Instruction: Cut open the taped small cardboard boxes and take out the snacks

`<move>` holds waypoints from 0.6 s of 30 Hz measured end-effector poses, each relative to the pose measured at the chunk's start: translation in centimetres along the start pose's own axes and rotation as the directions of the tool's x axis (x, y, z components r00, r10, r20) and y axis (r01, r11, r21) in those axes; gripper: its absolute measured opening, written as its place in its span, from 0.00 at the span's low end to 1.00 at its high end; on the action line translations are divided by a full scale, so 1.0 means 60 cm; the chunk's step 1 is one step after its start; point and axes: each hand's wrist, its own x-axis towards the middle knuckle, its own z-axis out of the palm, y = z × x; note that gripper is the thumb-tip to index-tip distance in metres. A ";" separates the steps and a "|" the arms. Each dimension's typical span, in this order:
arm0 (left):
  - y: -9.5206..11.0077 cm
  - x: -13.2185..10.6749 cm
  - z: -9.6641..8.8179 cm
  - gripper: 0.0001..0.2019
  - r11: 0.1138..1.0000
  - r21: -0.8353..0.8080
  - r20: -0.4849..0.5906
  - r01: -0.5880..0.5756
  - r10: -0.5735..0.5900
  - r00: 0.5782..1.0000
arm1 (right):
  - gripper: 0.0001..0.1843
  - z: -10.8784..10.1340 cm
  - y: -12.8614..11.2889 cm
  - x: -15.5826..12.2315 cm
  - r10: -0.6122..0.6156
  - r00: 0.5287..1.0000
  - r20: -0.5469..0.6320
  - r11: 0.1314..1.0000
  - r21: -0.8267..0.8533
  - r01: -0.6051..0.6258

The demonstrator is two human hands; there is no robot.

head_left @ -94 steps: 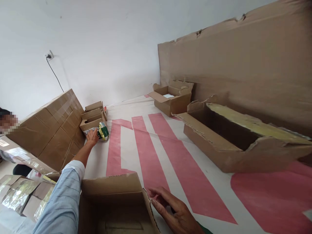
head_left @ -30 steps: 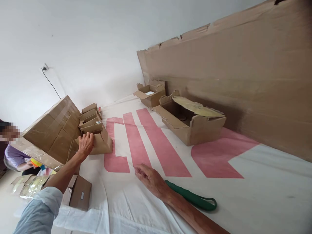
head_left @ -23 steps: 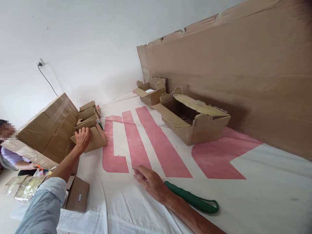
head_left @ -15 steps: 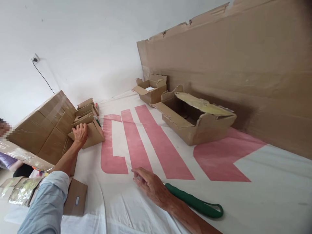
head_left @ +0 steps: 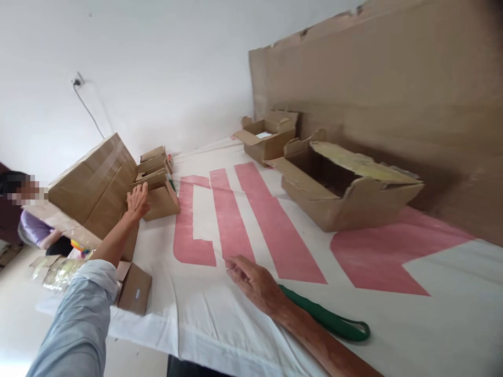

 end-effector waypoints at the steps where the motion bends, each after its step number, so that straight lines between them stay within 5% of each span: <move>1: -0.013 -0.018 -0.017 0.34 1.000 -0.024 0.018 -0.018 0.018 1.000 | 0.11 0.000 0.002 -0.002 0.001 1.000 -0.003 1.000 0.000 -0.001; 5: -0.087 -0.120 -0.083 0.40 0.982 -0.148 0.142 -0.118 0.140 0.980 | 0.14 0.000 0.012 -0.010 0.029 0.999 -0.020 1.000 -0.008 -0.029; 8: -0.147 -0.224 -0.106 0.53 0.923 -0.354 0.313 -0.150 0.268 0.911 | 0.15 -0.002 0.016 -0.011 0.030 0.998 -0.060 0.998 -0.045 -0.032; 12: -0.201 -0.346 -0.083 0.59 0.917 -0.392 0.499 -0.080 0.285 0.819 | 0.17 -0.019 0.014 -0.014 -0.034 0.994 -0.104 0.985 -0.171 0.016; 18: -0.211 -0.413 -0.042 0.63 0.965 -0.249 0.512 -0.079 0.201 0.835 | 0.19 -0.078 0.031 -0.059 -0.130 0.991 -0.041 0.884 -0.457 0.097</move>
